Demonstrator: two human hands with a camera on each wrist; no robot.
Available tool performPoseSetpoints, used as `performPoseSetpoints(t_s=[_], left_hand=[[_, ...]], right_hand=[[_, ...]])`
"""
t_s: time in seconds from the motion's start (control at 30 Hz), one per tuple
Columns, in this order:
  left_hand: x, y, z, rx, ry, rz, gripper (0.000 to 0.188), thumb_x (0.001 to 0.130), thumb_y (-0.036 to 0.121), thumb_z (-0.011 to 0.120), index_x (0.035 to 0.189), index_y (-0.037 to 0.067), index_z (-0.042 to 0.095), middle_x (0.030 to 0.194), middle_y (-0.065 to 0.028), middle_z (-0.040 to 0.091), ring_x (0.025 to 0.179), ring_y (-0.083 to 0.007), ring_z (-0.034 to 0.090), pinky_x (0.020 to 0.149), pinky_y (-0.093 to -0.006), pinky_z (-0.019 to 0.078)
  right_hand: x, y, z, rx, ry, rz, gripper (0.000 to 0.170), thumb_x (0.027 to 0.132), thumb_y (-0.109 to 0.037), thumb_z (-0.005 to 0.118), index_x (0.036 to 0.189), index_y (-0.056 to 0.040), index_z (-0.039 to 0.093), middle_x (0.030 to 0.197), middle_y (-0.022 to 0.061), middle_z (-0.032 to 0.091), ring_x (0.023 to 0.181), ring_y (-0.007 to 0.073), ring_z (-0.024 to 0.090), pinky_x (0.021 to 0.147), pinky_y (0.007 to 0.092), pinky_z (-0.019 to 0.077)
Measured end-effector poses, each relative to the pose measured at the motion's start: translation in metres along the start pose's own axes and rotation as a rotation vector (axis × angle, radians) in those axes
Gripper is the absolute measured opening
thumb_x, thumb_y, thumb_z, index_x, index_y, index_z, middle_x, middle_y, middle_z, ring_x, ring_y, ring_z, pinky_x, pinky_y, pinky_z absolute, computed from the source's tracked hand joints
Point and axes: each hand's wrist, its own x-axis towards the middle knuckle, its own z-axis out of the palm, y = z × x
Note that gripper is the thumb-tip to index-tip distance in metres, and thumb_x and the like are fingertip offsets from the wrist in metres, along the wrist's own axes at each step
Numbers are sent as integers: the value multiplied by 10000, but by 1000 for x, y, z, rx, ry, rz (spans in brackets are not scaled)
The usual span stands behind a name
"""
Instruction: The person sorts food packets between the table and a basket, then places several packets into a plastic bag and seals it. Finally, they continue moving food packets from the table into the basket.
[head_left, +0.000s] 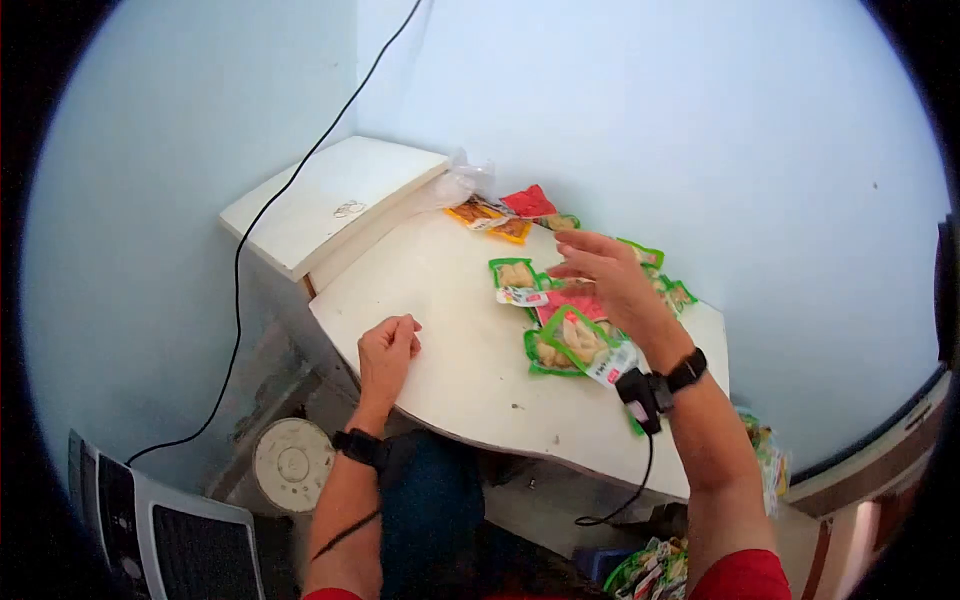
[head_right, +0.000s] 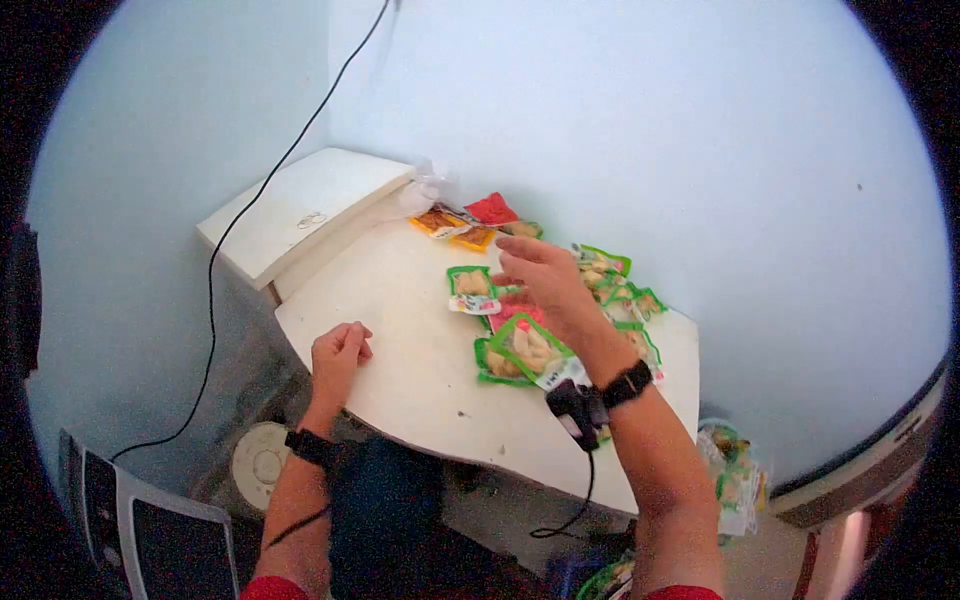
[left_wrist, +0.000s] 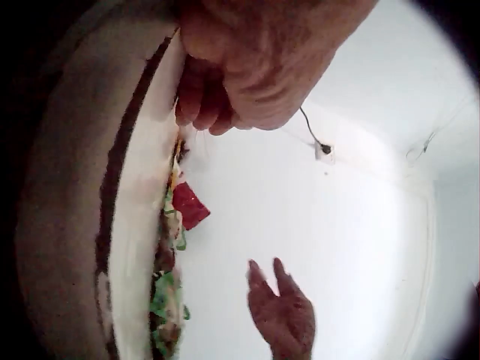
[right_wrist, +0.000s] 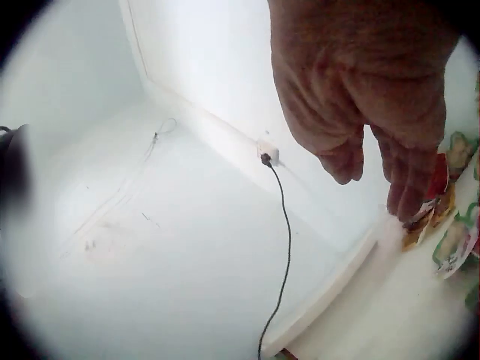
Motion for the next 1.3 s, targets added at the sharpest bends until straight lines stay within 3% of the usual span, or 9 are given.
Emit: performPoseSetpoints(t_s=[0.23,0.33,0.47,0.6,0.63,0.73,0.93,1.2,1.3], left_hand=[[-4,2,1,-18,64,4,294,974,194,566,832,-47,657,605,-14,564,579,-72,507,538,-242,418],[-4,3,1,-40,76,-5,276,967,175,576,847,-62,651,608,-38,577,574,-82,520,534,-250,428],[-4,4,-1,-39,68,-5,261,969,163,576,842,-55,646,618,-37,577,579,-83,522,543,-248,436],[-3,5,-3,-18,41,-18,275,978,174,556,827,-37,643,649,-22,593,604,-76,534,562,-240,449],[-2,5,-3,-18,36,-11,274,978,174,555,828,-36,645,647,-22,594,603,-77,538,560,-242,451],[-1,3,-2,9,49,7,273,978,176,552,832,-34,648,640,-23,598,597,-79,549,556,-244,454],[-2,3,0,23,93,5,273,964,166,563,817,-50,643,604,-42,585,565,-91,542,531,-256,444],[-4,10,3,71,120,8,244,943,161,590,859,-50,679,611,-35,599,574,-77,539,545,-256,450],[-6,7,7,220,126,138,257,879,167,680,1033,-38,671,639,-55,606,573,-108,545,562,-261,457]], right_hand=[[142,58,55,142,-120,110,612,922,-230,611,1463,-70,373,1329,119,472,1087,265,490,874,405,499],[199,78,69,104,-98,199,624,941,-178,577,1497,-68,314,1424,120,388,1135,261,511,921,397,483],[248,97,83,22,-153,202,738,930,-169,591,1541,-87,187,1392,142,425,1097,256,516,943,393,460],[273,116,94,26,15,190,543,871,-160,636,1378,-103,451,1139,103,528,989,240,550,804,402,547],[274,114,92,-3,30,174,364,862,-144,643,1216,-91,578,964,56,571,888,197,576,744,384,557],[272,109,88,32,52,82,270,836,-91,668,1096,-21,644,861,44,608,792,185,603,711,347,558],[191,62,76,140,209,-180,251,793,21,679,1022,112,628,951,121,668,772,189,647,693,275,554],[43,42,25,513,156,-136,166,814,44,621,980,43,610,956,84,614,863,213,644,786,343,556],[3,63,-7,606,166,-110,118,815,44,574,928,18,597,921,70,602,838,219,633,785,366,546]])
